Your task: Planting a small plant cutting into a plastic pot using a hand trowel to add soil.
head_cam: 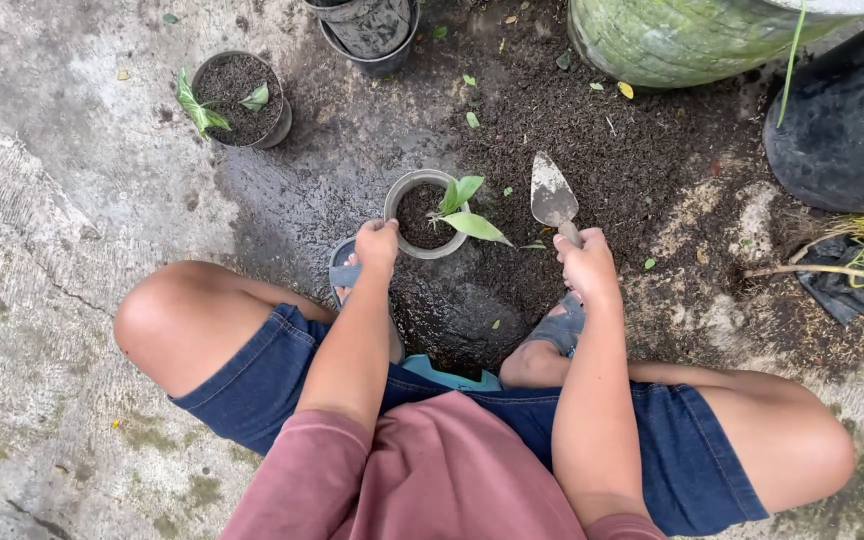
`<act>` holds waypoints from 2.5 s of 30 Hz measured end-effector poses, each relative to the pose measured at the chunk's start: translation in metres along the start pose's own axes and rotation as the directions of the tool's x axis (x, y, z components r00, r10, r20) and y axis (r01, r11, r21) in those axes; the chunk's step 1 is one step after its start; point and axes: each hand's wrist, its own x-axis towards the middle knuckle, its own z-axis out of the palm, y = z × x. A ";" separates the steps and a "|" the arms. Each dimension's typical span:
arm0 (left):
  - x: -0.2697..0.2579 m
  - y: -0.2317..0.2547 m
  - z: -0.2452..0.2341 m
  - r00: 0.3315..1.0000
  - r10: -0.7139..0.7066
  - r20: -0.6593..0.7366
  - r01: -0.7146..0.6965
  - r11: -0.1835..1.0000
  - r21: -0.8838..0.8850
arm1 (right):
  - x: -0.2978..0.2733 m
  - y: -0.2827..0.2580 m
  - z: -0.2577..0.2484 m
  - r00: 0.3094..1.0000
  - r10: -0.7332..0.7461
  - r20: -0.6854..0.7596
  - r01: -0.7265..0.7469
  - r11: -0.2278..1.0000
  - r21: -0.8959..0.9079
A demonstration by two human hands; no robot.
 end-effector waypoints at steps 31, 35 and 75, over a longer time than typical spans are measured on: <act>-0.185 0.100 -0.064 0.529 0.670 0.521 -0.810 0.216 0.545 | -0.019 -0.033 0.053 0.997 -0.063 0.052 0.044 0.947 0.317; -0.169 0.090 -0.055 0.407 0.770 0.491 -0.832 0.091 0.547 | -0.001 -0.012 0.074 0.987 -0.085 0.137 0.026 0.922 0.387; -0.118 0.082 -0.029 0.891 0.414 0.186 -0.333 0.875 -0.350 | 0.000 -0.061 0.128 0.977 -0.212 0.019 0.164 0.807 0.568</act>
